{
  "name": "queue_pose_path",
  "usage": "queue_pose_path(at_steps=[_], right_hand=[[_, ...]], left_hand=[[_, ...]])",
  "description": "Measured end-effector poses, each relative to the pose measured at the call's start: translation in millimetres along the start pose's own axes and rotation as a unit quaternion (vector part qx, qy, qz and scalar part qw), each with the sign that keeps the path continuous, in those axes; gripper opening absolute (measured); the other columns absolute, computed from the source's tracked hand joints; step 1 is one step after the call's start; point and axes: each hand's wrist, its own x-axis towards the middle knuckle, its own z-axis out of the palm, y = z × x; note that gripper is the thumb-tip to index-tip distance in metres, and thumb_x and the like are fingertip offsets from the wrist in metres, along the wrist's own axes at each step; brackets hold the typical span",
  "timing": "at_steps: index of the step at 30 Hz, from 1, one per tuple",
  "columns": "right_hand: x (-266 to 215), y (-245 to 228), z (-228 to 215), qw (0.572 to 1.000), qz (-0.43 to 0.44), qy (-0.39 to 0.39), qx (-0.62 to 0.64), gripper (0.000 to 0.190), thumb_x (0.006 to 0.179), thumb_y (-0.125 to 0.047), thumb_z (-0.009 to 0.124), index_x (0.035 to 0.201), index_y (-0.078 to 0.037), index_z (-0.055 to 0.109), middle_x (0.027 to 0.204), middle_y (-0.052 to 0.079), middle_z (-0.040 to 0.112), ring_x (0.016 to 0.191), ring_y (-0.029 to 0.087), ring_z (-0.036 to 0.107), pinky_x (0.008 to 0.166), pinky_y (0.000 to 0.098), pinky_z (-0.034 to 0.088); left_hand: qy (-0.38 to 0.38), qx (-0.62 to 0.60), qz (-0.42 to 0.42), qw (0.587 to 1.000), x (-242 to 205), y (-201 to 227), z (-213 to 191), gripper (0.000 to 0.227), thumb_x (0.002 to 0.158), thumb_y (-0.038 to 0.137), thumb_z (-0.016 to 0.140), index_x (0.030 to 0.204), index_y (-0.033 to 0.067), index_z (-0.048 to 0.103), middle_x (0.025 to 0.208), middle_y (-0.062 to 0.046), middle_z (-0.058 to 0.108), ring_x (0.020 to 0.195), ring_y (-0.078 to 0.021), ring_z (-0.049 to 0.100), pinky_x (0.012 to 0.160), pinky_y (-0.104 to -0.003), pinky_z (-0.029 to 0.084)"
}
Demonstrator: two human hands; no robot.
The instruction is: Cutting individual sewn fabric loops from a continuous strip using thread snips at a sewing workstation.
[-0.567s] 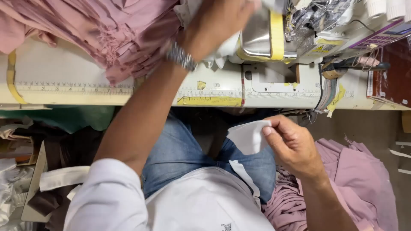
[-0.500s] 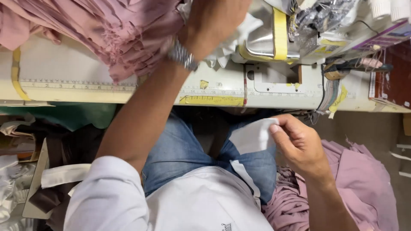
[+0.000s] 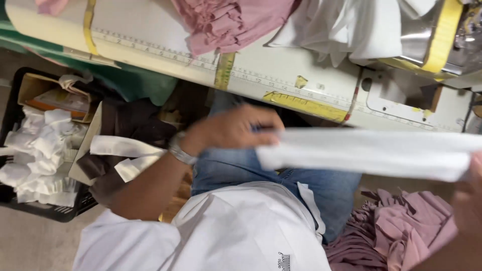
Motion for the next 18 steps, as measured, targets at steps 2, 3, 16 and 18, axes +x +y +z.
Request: queue_pose_path(at_steps=[2, 3, 16, 18], right_hand=[[-15, -49, 155, 0.992, -0.013, 0.007, -0.124, 0.045, 0.119, -0.049, 0.048, 0.149, -0.017, 0.050, 0.140, -0.006, 0.059, 0.112, 0.002, 0.062, 0.083, 0.0159, 0.054], [-6, -62, 196, 0.979, -0.061, 0.060, -0.185, 0.016, 0.121, -0.027, 0.053, 0.125, -0.012, 0.051, 0.112, -0.001, 0.055, 0.093, 0.007, 0.056, 0.075, 0.0211, 0.054], [44, -62, 264, 0.912, -0.096, 0.084, -0.390, 0.016, 0.125, -0.019, 0.063, 0.116, -0.006, 0.068, 0.091, 0.000, 0.059, 0.080, 0.010, 0.048, 0.072, 0.0295, 0.042], [44, -64, 261, 0.898, -0.115, 0.080, -0.417, 0.018, 0.125, -0.018, 0.062, 0.116, -0.004, 0.068, 0.097, 0.003, 0.064, 0.086, 0.014, 0.052, 0.075, 0.0328, 0.044]], left_hand=[[0.052, 0.049, -0.045, 0.996, -7, 11, -33, 0.020, 0.103, 0.028, 0.053, 0.109, 0.0158, 0.067, 0.099, 0.002, 0.070, 0.084, -0.0110, 0.065, 0.073, -0.023, 0.052], [0.107, 0.124, -0.071, 0.984, -5, 14, -49, 0.015, 0.103, 0.024, 0.060, 0.112, 0.0138, 0.065, 0.093, 0.002, 0.067, 0.079, -0.0098, 0.062, 0.069, -0.022, 0.053], [0.287, 0.465, 0.020, 0.837, 13, -38, -72, 0.038, 0.094, 0.019, 0.081, 0.124, 0.0085, 0.062, 0.112, -0.009, 0.060, 0.099, -0.0296, 0.061, 0.082, -0.043, 0.053], [0.288, 0.482, 0.001, 0.827, 13, -36, -69, 0.042, 0.092, 0.018, 0.083, 0.126, 0.0105, 0.060, 0.112, -0.008, 0.057, 0.098, -0.0280, 0.062, 0.084, -0.044, 0.052]])
